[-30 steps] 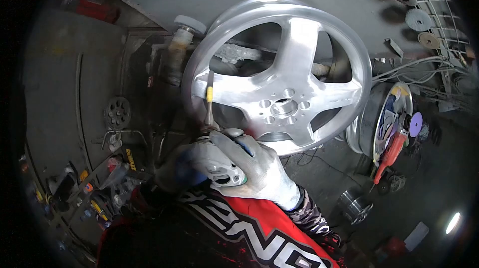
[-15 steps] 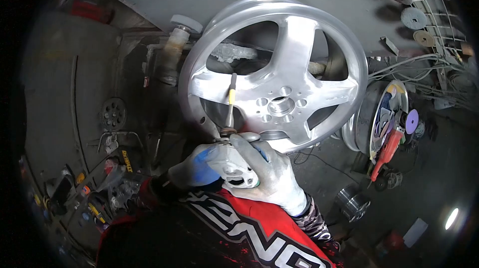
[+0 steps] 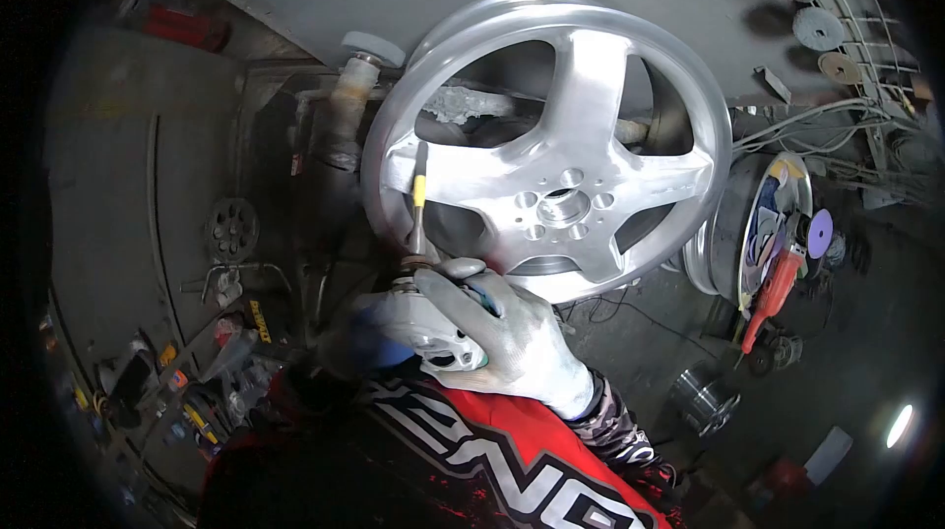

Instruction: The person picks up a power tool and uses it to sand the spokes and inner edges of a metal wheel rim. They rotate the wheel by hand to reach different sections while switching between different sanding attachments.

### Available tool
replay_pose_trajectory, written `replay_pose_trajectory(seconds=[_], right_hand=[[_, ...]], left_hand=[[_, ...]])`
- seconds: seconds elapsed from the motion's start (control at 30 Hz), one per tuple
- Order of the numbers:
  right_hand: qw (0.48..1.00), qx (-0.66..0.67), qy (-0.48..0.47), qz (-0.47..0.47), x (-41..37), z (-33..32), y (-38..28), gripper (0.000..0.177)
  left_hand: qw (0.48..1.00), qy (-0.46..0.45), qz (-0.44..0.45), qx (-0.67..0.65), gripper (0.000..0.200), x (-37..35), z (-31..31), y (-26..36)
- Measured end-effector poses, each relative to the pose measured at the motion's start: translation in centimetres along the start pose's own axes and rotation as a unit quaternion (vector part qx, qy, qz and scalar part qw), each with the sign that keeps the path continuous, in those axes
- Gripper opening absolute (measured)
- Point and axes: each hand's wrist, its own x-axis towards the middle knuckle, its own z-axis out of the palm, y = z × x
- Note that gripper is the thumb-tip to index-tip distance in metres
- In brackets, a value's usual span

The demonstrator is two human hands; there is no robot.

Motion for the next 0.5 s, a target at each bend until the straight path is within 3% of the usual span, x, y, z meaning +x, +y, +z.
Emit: replay_pose_trajectory(seconds=[0.03, 0.07, 0.23, 0.27, 0.3, 0.37, 0.5], right_hand=[[1.0, -0.002, 0.002, 0.002, -0.7, -0.3, 0.3, 0.088], [1.0, -0.01, 0.005, 0.013, -1.5, -0.5, 0.5, 0.087], [0.997, -0.024, 0.03, 0.07, -3.5, -2.2, 0.3, 0.089], [0.996, -0.029, 0.035, 0.071, -3.7, -2.4, 0.5, 0.09], [0.996, -0.029, 0.034, 0.071, -3.9, -2.3, 0.5, 0.09], [0.996, -0.034, 0.021, 0.084, -4.1, -2.2, 0.6, 0.088], [0.998, -0.03, 0.021, 0.05, -2.9, -1.2, 0.4, 0.087]], left_hand=[[0.994, 0.036, -0.063, -0.077, 0.032, 0.2, -1.4, -1.5], [0.994, 0.034, -0.065, -0.077, 0.032, 0.6, -1.1, -1.7], [0.981, -0.012, -0.057, 0.183, 0.054, 2.9, 2.6, 0.0], [0.945, -0.031, -0.085, 0.314, 0.06, 3.5, 3.9, 1.1], [0.945, -0.032, -0.084, 0.314, 0.06, 3.6, 3.5, 0.6], [0.987, -0.03, -0.033, 0.152, 0.059, 3.3, 2.4, -0.8], [0.995, -0.062, 0.005, 0.081, 0.061, 2.1, 1.7, -1.0]])
